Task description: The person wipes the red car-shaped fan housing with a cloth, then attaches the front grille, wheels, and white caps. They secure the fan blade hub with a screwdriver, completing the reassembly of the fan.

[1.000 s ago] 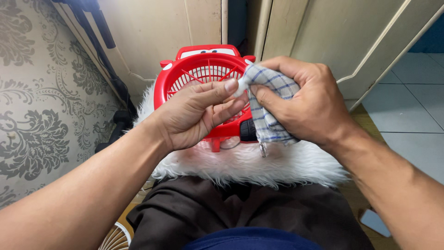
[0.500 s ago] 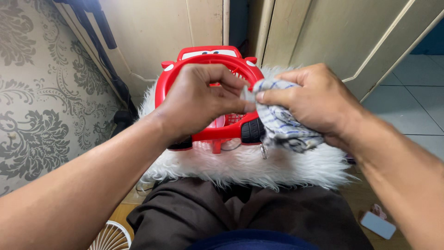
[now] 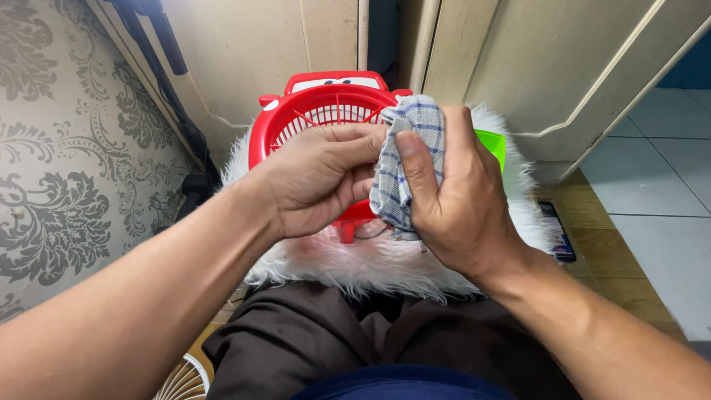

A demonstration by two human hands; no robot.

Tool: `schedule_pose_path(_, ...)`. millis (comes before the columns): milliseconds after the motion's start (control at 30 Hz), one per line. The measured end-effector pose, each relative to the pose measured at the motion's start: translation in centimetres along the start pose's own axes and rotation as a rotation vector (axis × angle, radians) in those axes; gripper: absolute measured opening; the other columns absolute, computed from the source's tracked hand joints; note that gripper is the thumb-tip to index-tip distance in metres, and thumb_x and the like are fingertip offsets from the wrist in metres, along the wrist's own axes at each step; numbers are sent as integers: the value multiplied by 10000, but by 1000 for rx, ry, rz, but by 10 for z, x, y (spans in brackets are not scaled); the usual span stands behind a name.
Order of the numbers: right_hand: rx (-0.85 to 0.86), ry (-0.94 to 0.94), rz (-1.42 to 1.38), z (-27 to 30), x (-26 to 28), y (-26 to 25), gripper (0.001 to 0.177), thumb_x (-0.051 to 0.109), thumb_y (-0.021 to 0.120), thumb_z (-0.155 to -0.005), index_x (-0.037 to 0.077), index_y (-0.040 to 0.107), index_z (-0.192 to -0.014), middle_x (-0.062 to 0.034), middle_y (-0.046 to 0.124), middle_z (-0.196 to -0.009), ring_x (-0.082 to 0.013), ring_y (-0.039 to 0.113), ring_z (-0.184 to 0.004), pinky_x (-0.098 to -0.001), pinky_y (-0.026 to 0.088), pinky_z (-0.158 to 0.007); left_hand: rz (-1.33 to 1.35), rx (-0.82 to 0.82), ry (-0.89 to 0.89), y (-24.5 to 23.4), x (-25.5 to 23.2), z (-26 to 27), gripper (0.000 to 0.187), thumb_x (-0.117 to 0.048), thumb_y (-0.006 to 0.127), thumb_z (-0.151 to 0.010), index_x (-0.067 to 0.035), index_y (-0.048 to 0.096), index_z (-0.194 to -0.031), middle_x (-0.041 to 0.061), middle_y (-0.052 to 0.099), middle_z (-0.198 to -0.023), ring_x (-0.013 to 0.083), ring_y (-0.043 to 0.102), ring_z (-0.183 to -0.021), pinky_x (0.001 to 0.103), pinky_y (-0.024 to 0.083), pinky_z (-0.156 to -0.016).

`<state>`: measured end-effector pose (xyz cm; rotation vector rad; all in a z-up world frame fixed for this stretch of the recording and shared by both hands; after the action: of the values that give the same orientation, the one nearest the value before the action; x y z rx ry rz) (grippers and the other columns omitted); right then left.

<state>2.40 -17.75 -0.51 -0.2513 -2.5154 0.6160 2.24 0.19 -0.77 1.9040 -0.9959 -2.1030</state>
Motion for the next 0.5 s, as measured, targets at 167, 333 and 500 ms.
schedule_pose_path(167,-14,494,-410,-11,-16,9,398,337,411,-1099,35,626,-1242,-97,733,-953,-176,692,-804,-313,588,-706,-222,-115,88,8,-12,3,276,-75,685,-951,82,697,-1178,131,749,-1039,164,726,-899,292,638,-832)
schedule_pose_path(333,231,859,-1031,-21,-29,10,394,298,453,-1095,4,684,-1216,-75,734,-878,-142,679,-674,-293,558,-551,-825,-162,274,13,-18,2,338,-44,784,-850,18,726,-1177,110,781,-1050,128,750,-967,267,641,-885)
schedule_pose_path(500,236,784,-692,-30,-37,1,376,305,505,-1025,16,676,-1196,-112,757,-907,-182,717,-733,-313,600,-623,-754,-223,322,11,-13,0,302,-39,788,-855,36,714,-1139,86,769,-1088,130,748,-1003,254,636,-918)
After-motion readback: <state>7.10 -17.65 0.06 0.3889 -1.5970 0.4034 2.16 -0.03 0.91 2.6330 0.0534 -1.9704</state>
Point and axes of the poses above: each hand's wrist, its own z-axis away from the middle knuckle, its own y-axis out of the palm, x = y × z, the point moved 2 cm from there along -z, towards the middle knuckle
